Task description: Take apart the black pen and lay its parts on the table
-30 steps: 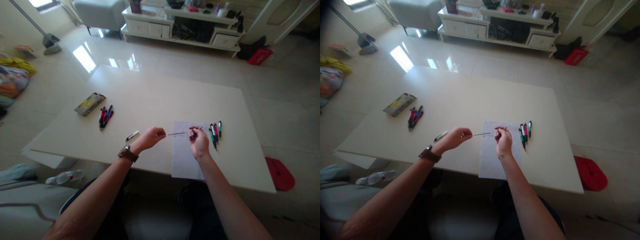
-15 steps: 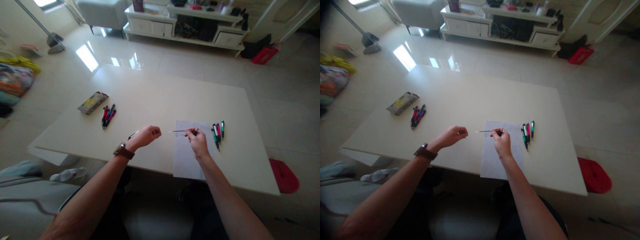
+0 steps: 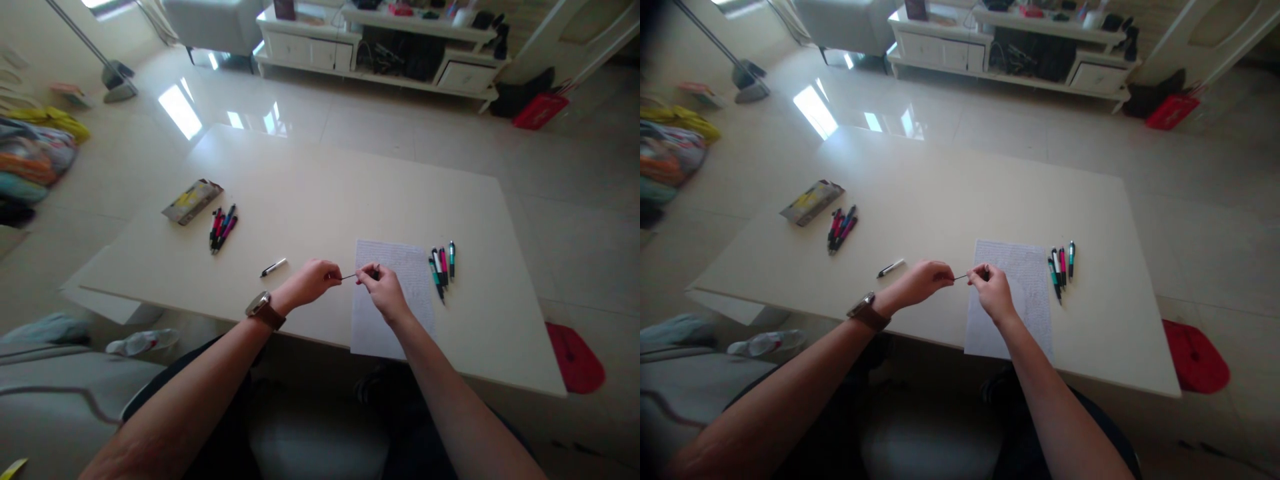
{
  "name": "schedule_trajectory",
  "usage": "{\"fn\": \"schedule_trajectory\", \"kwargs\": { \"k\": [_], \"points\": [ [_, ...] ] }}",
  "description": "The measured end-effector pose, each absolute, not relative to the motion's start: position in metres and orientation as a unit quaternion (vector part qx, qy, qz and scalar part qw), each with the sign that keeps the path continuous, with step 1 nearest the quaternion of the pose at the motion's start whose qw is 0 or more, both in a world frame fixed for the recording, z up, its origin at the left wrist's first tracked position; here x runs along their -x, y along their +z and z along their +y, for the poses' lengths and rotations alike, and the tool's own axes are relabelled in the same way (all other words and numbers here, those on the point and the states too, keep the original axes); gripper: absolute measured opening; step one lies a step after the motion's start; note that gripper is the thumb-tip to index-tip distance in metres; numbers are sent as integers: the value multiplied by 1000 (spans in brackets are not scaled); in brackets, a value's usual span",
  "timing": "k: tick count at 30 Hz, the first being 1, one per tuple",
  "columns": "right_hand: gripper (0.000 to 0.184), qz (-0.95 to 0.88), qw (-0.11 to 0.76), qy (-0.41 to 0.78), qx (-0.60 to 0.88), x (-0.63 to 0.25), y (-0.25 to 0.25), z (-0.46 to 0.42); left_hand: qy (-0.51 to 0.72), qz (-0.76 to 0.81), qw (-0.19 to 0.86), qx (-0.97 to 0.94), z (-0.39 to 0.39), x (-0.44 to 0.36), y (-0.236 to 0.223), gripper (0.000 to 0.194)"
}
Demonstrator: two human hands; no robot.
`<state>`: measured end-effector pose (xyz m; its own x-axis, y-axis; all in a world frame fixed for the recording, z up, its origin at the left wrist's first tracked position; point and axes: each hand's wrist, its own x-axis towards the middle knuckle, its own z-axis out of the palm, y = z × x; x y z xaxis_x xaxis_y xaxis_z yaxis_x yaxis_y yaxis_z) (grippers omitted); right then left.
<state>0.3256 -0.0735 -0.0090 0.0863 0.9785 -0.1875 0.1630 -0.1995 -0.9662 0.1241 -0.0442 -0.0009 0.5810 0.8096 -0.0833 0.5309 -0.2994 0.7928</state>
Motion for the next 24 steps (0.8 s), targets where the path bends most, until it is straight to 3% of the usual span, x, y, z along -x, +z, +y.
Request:
{"fn": "schedule_trajectory", "kwargs": {
  "k": [8, 13, 16, 19, 24],
  "points": [
    [20, -424, 469, 462, 622, -337, -5, -67, 4, 605, 238, -760, -30, -70, -7, 8],
    [19, -462, 443, 457, 618, -334, -2, -69, -67, 634, 217, -739, -28, -55, -9, 3],
    [19, -473, 434, 454, 618, -334, -2, -69, -63, 636, 203, -742, -28, -58, -7, 14],
    [16, -489, 420, 440, 625, -332, -2, -70, 16, 606, 227, -762, -28, -69, -5, 20],
    [14, -528, 386, 441, 615, -326, -3, -73, 168, 460, 413, -768, -36, -110, 0, 23]
  ]
}}
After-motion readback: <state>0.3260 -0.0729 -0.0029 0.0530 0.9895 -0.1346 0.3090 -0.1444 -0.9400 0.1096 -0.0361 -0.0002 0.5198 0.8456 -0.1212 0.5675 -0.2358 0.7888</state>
